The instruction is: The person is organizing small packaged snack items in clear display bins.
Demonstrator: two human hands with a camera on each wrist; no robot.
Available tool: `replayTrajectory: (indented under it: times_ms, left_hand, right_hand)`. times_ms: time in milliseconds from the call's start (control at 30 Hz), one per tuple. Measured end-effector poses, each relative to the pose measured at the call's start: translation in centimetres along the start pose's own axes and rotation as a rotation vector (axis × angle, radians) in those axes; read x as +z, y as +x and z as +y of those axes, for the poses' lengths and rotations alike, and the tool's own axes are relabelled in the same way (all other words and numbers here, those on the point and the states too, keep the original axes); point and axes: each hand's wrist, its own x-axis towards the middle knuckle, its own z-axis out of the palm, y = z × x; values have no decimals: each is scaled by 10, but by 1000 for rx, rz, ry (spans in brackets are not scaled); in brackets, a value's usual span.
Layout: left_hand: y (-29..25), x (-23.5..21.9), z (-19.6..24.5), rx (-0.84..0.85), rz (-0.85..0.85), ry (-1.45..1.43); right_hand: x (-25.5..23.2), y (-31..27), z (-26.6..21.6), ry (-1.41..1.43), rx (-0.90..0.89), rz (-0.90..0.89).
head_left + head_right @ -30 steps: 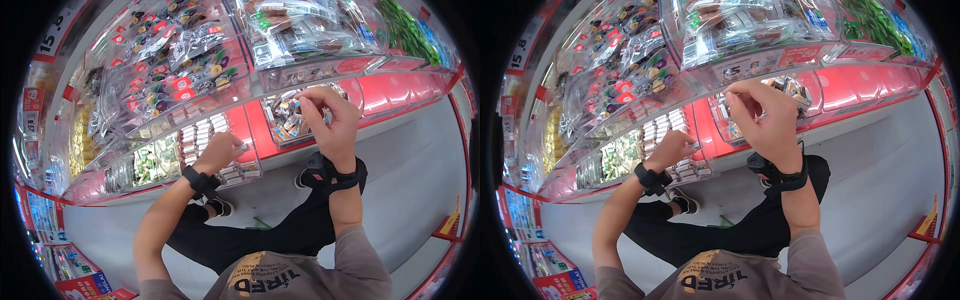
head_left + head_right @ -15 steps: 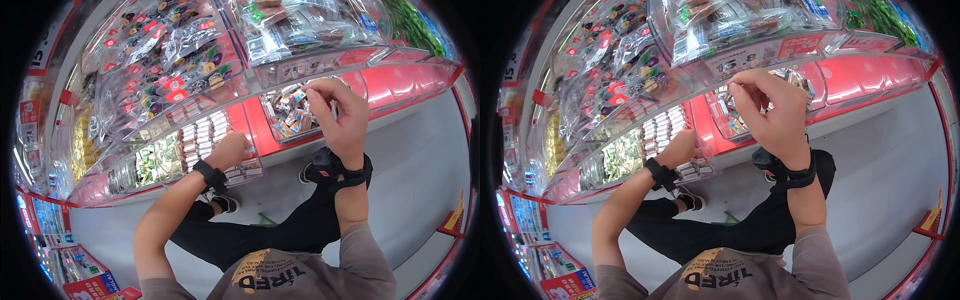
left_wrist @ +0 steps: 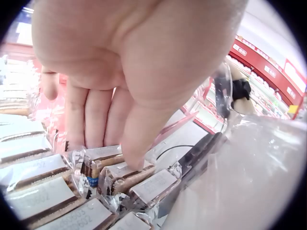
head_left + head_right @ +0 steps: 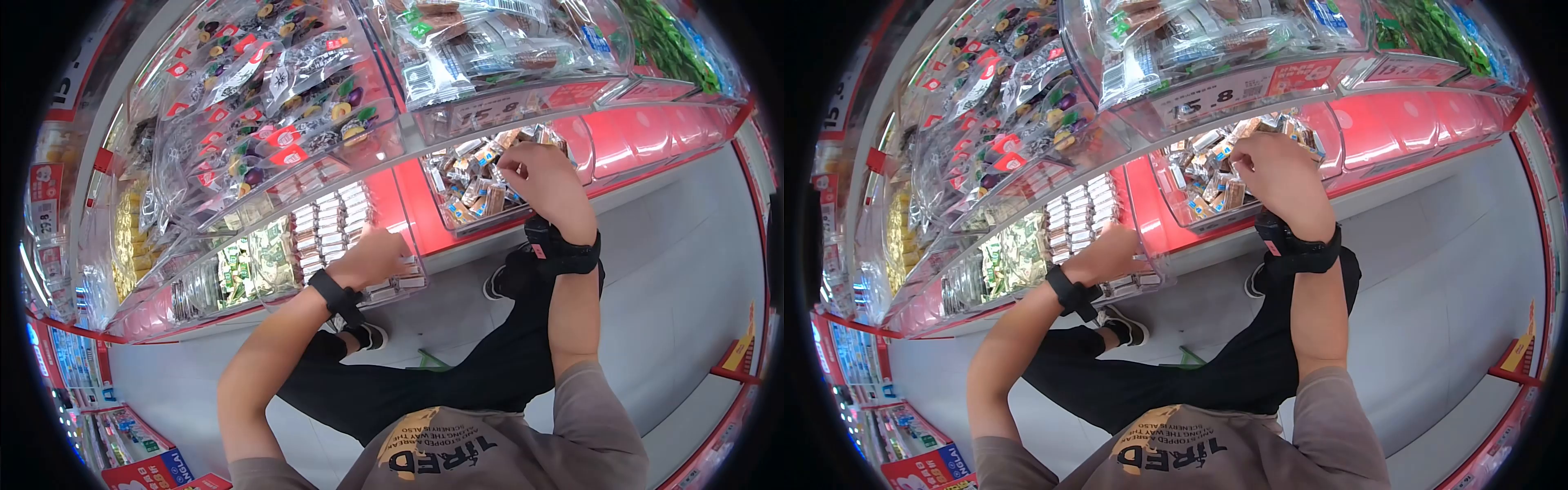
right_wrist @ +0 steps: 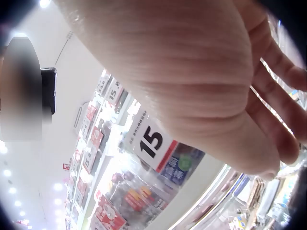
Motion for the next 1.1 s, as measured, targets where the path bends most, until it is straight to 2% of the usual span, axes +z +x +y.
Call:
replayTrajectory:
  times_ms: [67, 167, 267, 367, 467, 567, 667, 833, 967, 1100]
  left_hand:
    - [-7, 0, 9, 57, 49, 106]
    - [-12, 1, 15, -6, 206, -47]
    - [-8, -16, 11, -91, -56, -192]
    - [-7, -11, 4, -128, -142, -223]
    - [-14, -19, 15, -43, -132, 101]
    - [-16, -19, 17, -59, -294, 157]
    - [-20, -35, 24, -176, -388, 14]
    - [-35, -17, 13, -91, -310, -3]
    - [-37, -6, 12, 54, -148, 86]
    - [-31, -14, 19, 3, -115, 15]
  right_hand:
    - [11, 0, 6, -55, -21, -25]
    - [23, 0, 7, -133, -71, -30]
    - [30, -1, 4, -212, -56, -59]
    - [33, 2, 8, -237, -52, -79]
    - [34, 3, 7, -230, -28, -109]
    - [34, 3, 7, -209, -56, -61]
    - [35, 3, 11, -159, -55, -48]
    - [14, 5, -1, -20, -4, -62]
    - [-8, 1, -27, 254, -27, 71]
    - [-6, -2, -38, 446, -49, 188]
